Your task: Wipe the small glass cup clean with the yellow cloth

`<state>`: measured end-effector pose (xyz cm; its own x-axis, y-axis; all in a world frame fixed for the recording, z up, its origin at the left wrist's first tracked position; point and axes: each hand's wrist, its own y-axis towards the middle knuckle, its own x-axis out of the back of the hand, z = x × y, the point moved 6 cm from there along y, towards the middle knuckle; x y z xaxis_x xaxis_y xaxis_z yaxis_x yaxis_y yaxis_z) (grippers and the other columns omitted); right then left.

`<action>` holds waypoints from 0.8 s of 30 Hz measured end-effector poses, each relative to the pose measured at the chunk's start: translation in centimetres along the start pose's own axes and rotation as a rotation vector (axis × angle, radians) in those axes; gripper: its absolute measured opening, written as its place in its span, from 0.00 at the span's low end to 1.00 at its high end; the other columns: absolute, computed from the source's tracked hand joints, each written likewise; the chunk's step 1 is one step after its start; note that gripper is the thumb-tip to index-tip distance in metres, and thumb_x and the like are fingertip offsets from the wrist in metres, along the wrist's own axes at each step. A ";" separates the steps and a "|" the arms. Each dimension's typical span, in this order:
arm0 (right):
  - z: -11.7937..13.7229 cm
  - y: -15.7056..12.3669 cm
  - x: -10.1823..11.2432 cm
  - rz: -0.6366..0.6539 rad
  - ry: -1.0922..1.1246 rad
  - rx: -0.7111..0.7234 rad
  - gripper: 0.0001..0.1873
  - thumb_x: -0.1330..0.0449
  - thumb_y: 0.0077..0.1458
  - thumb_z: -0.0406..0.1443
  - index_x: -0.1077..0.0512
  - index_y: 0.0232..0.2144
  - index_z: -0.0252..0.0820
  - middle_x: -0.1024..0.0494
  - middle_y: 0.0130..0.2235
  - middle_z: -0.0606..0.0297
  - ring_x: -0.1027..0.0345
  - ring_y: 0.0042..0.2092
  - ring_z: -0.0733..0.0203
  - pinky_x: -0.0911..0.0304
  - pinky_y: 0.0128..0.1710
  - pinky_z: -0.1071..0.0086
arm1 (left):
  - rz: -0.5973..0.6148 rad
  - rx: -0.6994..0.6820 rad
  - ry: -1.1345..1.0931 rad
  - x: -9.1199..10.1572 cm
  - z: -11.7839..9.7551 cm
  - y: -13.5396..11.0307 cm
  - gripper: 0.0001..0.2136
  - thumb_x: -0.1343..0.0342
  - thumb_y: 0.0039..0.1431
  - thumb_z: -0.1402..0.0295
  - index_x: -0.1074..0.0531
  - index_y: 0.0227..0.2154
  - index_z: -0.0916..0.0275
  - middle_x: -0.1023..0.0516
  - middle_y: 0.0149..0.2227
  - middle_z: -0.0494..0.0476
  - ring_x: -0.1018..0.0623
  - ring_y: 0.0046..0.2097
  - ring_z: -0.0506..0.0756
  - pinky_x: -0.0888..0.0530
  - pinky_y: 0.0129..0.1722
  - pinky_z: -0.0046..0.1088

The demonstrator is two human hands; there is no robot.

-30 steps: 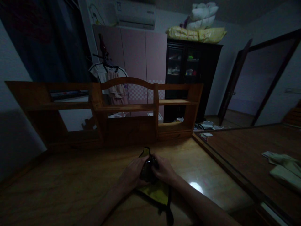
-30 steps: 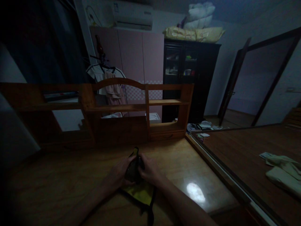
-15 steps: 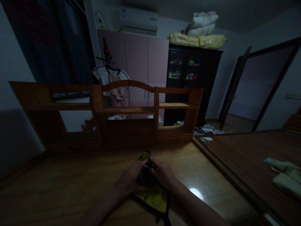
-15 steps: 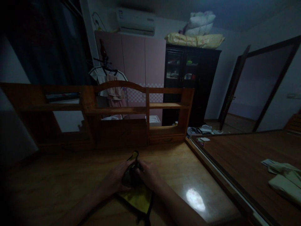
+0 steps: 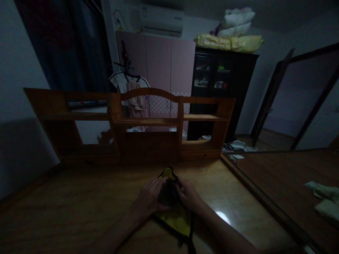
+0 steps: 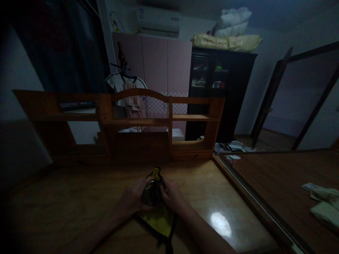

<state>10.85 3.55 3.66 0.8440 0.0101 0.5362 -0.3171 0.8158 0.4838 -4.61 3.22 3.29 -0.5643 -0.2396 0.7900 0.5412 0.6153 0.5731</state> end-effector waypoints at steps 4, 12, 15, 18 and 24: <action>-0.8 0.3 -0.2 0.024 0.129 -0.107 0.14 0.45 0.58 0.36 0.29 0.46 0.42 0.21 0.42 0.62 0.27 0.42 0.55 0.31 0.42 0.64 | -0.082 0.026 0.038 0.7 0.0 -0.1 0.38 0.32 0.43 0.58 0.41 0.57 0.59 0.28 0.49 0.63 0.26 0.50 0.65 0.29 0.51 0.45; -1.7 0.2 -1.4 0.125 0.376 -0.175 0.21 0.45 0.51 0.30 0.31 0.50 0.41 0.23 0.46 0.62 0.30 0.49 0.53 0.35 0.51 0.59 | -0.095 -0.013 0.090 0.9 -0.5 -0.3 0.41 0.32 0.41 0.50 0.42 0.56 0.61 0.29 0.50 0.64 0.28 0.52 0.66 0.32 0.55 0.46; -1.4 -0.1 -1.1 0.085 0.162 -0.111 0.19 0.46 0.56 0.33 0.32 0.51 0.40 0.22 0.45 0.59 0.29 0.46 0.53 0.34 0.48 0.59 | -0.078 -0.036 0.104 0.8 -0.7 -0.2 0.44 0.32 0.41 0.50 0.44 0.58 0.61 0.30 0.53 0.65 0.29 0.54 0.67 0.34 0.57 0.47; -1.3 -0.3 -0.9 0.043 -0.054 -0.076 0.15 0.49 0.60 0.34 0.32 0.49 0.40 0.20 0.39 0.58 0.27 0.38 0.54 0.33 0.40 0.63 | -0.067 -0.036 0.109 0.9 -0.8 -0.2 0.44 0.32 0.42 0.50 0.45 0.60 0.61 0.30 0.54 0.65 0.30 0.55 0.66 0.34 0.57 0.47; -1.6 -0.2 -0.2 -0.021 -0.167 -0.119 0.12 0.48 0.61 0.34 0.25 0.40 0.43 0.19 0.33 0.59 0.25 0.32 0.56 0.37 0.32 0.69 | -0.079 0.008 0.073 1.3 -1.0 0.0 0.41 0.35 0.45 0.48 0.42 0.58 0.61 0.30 0.53 0.65 0.29 0.54 0.65 0.34 0.57 0.45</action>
<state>11.47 4.36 2.34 0.7631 -0.0957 0.6391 -0.2384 0.8775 0.4161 -4.71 2.19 4.49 -0.5582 -0.3416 0.7561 0.4918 0.5978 0.6331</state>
